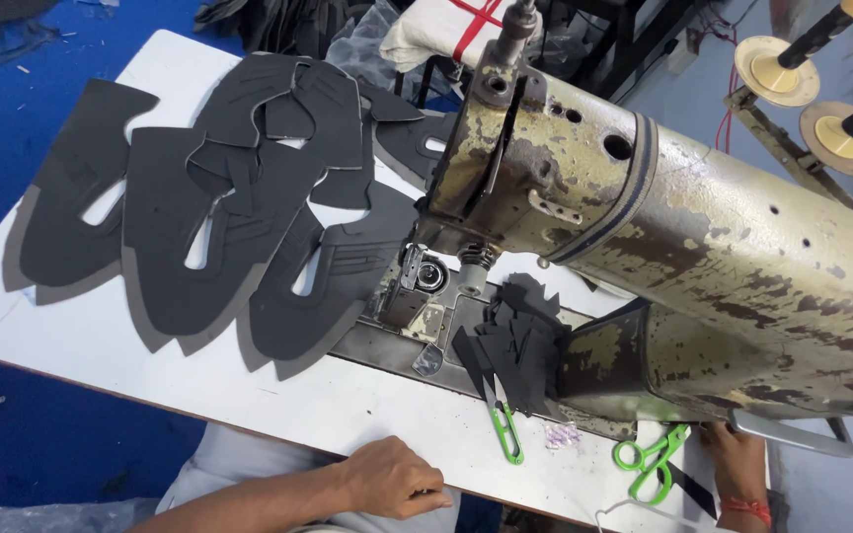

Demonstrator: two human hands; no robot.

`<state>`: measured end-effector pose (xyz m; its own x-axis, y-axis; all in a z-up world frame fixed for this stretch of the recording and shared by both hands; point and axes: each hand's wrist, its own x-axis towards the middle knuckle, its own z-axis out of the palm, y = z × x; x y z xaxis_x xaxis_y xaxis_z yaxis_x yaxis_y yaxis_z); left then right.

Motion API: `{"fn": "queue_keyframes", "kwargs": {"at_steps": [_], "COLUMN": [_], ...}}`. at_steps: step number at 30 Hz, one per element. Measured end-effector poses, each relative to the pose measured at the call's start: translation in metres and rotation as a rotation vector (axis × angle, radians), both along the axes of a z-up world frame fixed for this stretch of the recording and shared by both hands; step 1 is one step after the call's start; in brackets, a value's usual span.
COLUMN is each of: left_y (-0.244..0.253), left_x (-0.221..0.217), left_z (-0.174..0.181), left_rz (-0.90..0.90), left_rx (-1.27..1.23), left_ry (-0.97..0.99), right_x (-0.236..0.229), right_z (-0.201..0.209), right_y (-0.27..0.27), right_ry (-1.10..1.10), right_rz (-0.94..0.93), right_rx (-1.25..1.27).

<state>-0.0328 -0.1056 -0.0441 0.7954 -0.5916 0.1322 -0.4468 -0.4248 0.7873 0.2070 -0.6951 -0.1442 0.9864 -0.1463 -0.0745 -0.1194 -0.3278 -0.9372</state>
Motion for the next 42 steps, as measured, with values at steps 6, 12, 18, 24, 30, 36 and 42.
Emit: {"fn": "queue_keyframes", "kwargs": {"at_steps": [6, 12, 18, 24, 30, 36, 42], "left_y": [-0.002, -0.002, -0.001, -0.009, -0.065, -0.201, -0.27], "left_x": [-0.002, 0.0, -0.002, 0.007, 0.079, 0.156, 0.152], "left_z": [-0.004, -0.006, 0.002, 0.003, 0.018, -0.044, -0.039], "left_rz": [-0.022, 0.005, -0.008, 0.083, 0.175, -0.035, -0.113], "left_rx": [0.033, 0.016, 0.019, -0.025, -0.337, -0.719, -0.813], "left_ry": [-0.03, -0.082, 0.005, -0.099, 0.404, 0.888, 1.433], "right_x": [0.018, 0.004, 0.0, -0.044, -0.097, -0.144, -0.146], "right_z": [-0.03, -0.014, -0.017, 0.016, 0.078, 0.143, 0.159], "right_y": [-0.035, -0.007, -0.01, 0.002, 0.052, 0.167, 0.189], "right_ry": [-0.041, -0.199, -0.036, -0.039, -0.119, -0.25, -0.187], "right_rz": [0.082, 0.105, 0.109, -0.107, -0.33, 0.101, 0.323], "right_rx": [-0.323, -0.981, -1.121, -0.558, 0.242, -0.592, -1.079]}}
